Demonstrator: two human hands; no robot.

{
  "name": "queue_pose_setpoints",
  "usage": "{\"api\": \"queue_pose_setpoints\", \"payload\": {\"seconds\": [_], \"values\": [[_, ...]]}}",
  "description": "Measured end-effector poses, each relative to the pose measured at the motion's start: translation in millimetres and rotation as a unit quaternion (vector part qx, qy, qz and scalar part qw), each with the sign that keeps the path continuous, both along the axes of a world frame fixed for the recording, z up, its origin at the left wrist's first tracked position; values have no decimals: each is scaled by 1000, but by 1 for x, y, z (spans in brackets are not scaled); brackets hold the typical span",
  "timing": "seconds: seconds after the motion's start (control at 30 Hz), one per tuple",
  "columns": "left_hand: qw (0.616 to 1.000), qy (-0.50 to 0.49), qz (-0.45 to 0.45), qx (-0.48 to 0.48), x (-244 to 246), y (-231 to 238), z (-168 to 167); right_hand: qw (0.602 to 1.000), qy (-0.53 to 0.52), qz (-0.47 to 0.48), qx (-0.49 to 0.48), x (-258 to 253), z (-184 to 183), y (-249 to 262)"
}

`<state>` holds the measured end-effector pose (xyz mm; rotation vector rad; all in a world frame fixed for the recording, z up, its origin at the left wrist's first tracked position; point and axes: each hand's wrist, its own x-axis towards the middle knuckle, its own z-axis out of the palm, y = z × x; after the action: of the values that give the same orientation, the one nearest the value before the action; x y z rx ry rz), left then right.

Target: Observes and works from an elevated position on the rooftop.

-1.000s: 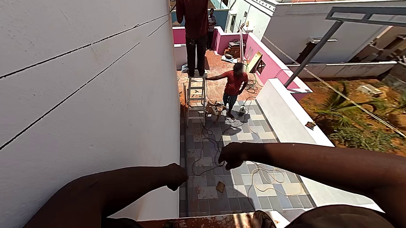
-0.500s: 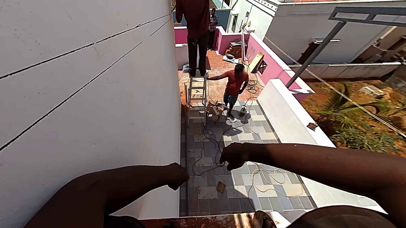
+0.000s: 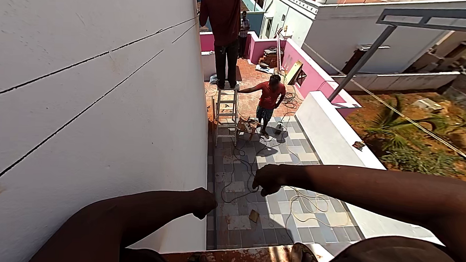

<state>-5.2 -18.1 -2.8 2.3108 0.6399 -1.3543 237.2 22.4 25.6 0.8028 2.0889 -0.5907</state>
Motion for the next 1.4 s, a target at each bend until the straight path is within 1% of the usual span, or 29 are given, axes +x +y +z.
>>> {"api": "queue_pose_setpoints", "payload": {"seconds": [1.13, 1.4], "values": [[1000, 4, 0, -2, 0, 1, -2, 1000, 5, 3, 3, -1, 1, 1], [1000, 5, 3, -1, 2, 0, 3, 1000, 7, 1, 0, -1, 3, 0]]}}
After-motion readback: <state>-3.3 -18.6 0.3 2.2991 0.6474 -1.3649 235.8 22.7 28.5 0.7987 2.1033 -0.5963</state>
